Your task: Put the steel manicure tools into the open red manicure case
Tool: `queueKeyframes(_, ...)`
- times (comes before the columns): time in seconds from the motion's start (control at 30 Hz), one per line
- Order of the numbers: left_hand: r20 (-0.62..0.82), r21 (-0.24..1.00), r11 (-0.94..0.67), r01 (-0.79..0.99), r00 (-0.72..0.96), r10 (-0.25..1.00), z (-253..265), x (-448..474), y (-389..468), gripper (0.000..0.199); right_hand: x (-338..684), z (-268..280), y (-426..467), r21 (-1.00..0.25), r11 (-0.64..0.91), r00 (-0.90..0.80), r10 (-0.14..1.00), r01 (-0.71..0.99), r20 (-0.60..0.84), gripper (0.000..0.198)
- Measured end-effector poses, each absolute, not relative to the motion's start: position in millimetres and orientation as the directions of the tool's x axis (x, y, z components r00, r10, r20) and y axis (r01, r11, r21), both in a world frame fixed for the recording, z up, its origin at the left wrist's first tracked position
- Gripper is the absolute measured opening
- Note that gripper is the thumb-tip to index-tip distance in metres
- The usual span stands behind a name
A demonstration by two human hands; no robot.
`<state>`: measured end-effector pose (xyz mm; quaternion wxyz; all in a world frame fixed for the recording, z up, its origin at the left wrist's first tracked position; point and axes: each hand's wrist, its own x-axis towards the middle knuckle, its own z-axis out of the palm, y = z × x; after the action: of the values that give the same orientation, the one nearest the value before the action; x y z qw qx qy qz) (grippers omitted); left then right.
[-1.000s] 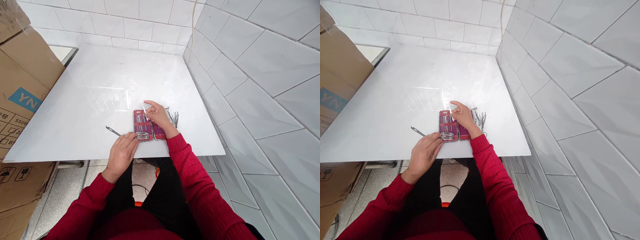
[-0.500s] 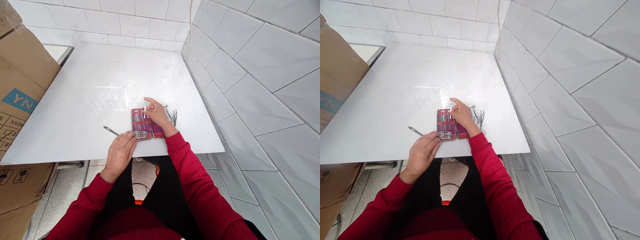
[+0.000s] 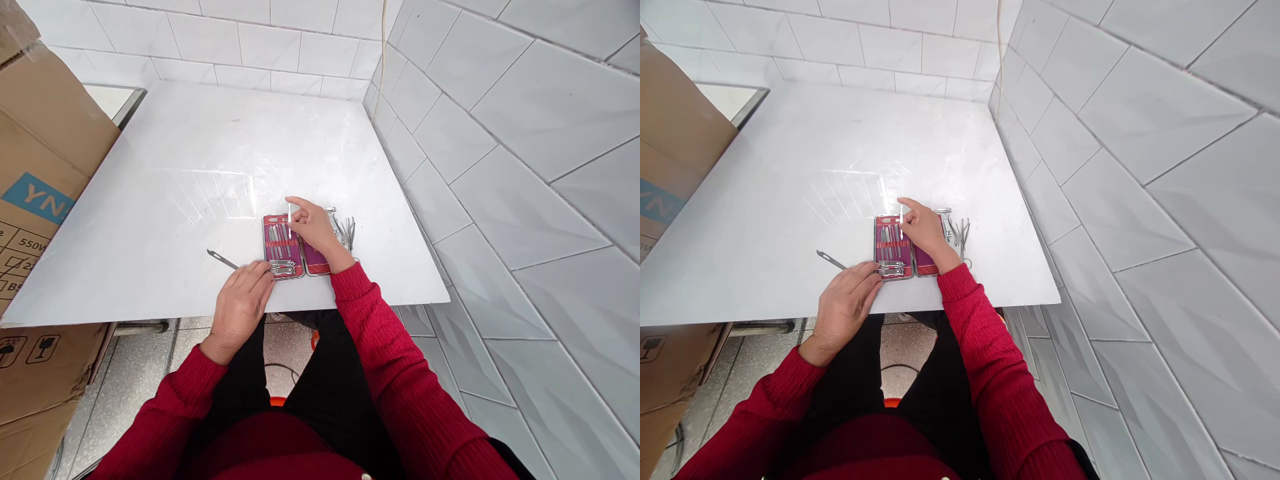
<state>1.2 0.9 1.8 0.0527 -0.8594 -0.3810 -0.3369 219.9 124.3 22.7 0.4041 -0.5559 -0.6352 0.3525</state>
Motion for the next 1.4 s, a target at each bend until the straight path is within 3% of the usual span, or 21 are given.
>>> queueKeyframes(0.93,0.616,0.175,-0.704,0.689,0.481,0.624,1.1,0.2,0.4,0.015,218.7,26.9,121.2,-0.889,0.129,-0.090,0.991,0.439,0.099,0.062)
queueKeyframes(1.4,0.607,0.193,-0.696,0.691,0.474,0.638,0.2,0.8,0.7,0.018,217.2,24.0,120.3,-0.843,0.149,-0.079,0.989,0.517,0.127,0.044)
